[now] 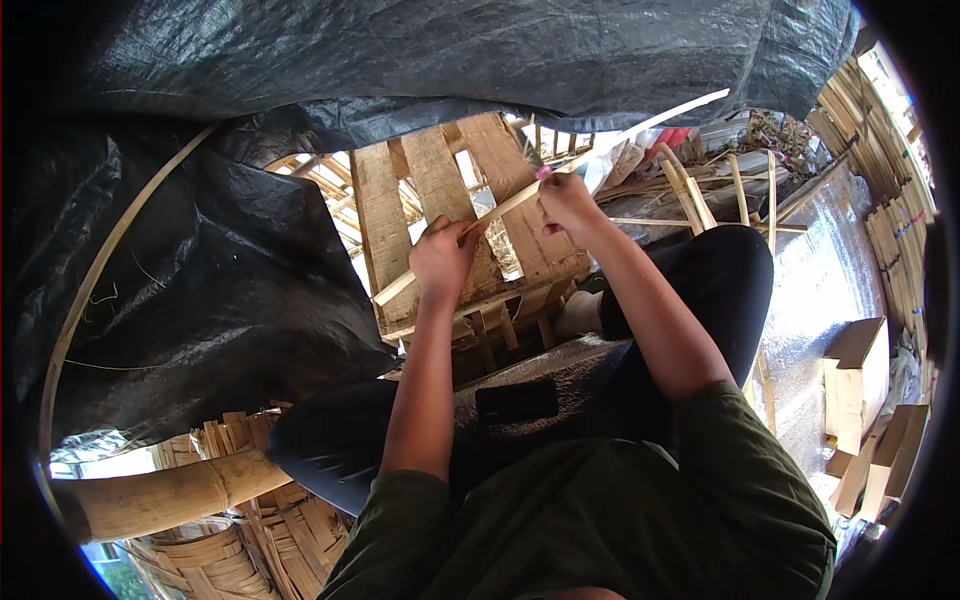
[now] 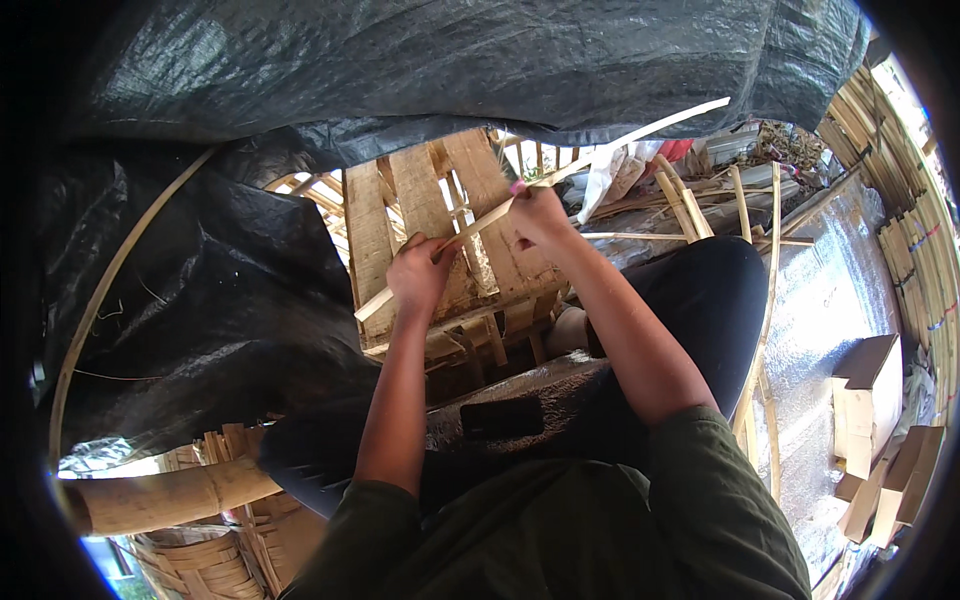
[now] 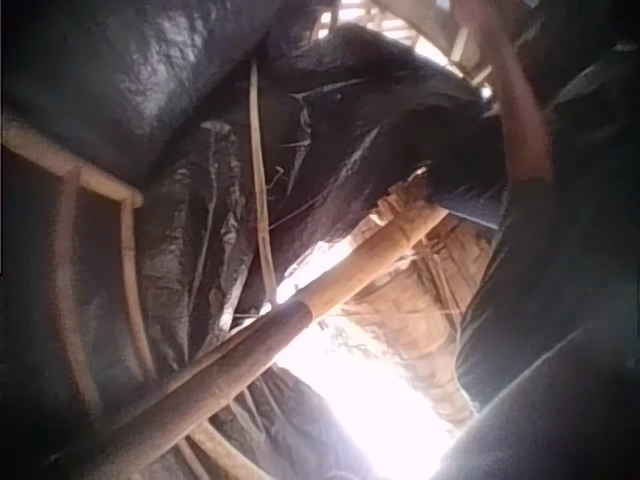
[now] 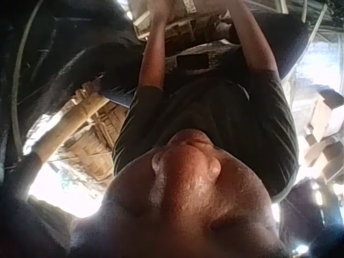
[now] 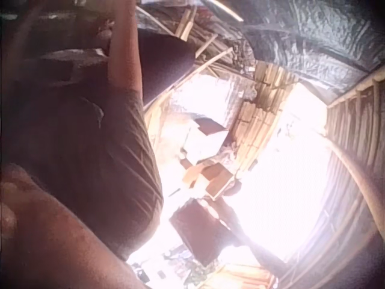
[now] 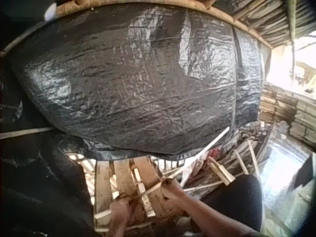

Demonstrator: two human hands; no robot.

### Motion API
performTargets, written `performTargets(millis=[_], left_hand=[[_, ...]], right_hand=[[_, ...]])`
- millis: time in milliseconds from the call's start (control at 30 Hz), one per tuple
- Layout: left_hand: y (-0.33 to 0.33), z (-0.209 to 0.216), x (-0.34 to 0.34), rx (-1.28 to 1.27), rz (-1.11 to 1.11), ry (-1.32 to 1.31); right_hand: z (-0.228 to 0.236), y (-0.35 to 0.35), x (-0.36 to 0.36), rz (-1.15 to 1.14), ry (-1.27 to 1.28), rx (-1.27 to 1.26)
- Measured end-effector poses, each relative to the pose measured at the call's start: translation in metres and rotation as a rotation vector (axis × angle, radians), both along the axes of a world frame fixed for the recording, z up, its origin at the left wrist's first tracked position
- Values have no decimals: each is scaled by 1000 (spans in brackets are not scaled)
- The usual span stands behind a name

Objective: The person holds a bamboo strip and shaves thin layers off it using a small knife.

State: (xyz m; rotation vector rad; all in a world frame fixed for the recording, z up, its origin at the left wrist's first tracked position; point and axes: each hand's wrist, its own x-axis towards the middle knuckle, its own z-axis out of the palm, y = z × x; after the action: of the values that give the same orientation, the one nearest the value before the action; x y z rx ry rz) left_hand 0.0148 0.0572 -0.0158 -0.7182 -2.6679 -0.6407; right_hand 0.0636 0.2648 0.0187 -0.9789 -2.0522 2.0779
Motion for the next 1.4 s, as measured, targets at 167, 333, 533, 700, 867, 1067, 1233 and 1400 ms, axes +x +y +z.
performTargets(millis=[167,333,533,700,867,1067,1233,1400], left_hand=[[4,1,0,49,-48,25],[-7,6,-1,87,-132,4],[-41,50,0,3,-260,-238],[-89,82,15,-43,-240,-181],[-107,86,42,-163,-120,-192],[-120,60,37,-13,-116,-276],[-108,46,34,88,-155,-271],[-95,45,38,165,-177,-218]], right_hand=[[-29,29,-6,145,161,511],[-28,27,-9,207,291,729],[-32,33,-6,153,416,865],[-31,29,-12,131,411,849],[-34,31,-11,118,426,884],[-27,59,-2,30,-33,763],[-53,81,5,-212,24,778],[-38,2,11,2,186,711]])
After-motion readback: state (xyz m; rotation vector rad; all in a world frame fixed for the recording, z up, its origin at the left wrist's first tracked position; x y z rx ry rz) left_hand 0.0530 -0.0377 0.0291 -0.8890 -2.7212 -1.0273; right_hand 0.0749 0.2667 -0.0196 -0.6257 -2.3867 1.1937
